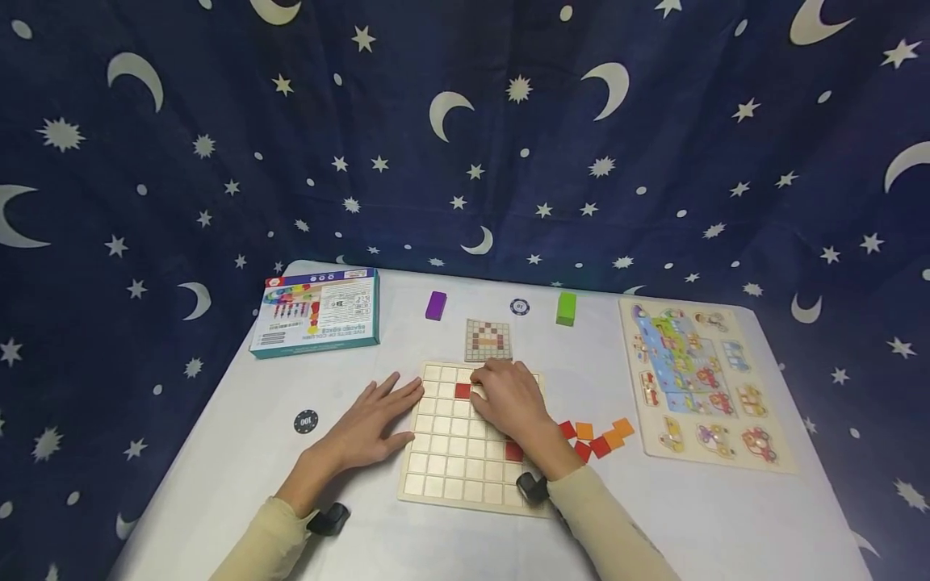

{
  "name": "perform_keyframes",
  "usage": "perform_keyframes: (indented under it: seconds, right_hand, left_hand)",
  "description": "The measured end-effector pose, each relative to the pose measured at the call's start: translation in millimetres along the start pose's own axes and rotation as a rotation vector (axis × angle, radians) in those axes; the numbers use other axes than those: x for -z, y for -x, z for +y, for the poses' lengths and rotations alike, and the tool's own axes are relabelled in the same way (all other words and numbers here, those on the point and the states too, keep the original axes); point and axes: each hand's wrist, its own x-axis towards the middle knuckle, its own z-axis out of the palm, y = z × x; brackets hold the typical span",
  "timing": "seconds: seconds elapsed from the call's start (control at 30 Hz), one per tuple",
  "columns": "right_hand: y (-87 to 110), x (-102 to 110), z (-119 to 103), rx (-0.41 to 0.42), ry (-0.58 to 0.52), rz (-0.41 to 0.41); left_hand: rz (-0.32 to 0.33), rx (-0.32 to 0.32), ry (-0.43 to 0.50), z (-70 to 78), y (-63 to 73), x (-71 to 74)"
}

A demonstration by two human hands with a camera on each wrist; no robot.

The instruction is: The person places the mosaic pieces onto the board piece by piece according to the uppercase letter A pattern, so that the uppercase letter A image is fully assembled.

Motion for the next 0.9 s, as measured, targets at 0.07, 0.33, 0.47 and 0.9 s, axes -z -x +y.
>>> perform_keyframes:
  seconds: [0.07,0.33,0.47,0.9]
  right_hand:
    - [5.2,5,4,-0.014,-0.002,0.003]
    - [41.0,16,33,-0.031,0.004,0.046]
    - [64.0,18,50,-0.028,0.003,0.07]
    - [110.5,18,88,-0.077,0.068,0.088]
  left_hand:
    - [-0.001,0.003,0.0,-0.1,0.4,0.5]
    - [0.005,0.0,0.015,1.3,0.5,-0.3]
    - [0.004,0.004,0.017,1.6,1.1,-0.5]
    - [0.006,0.003,0.025,2.0,1.5,0.4]
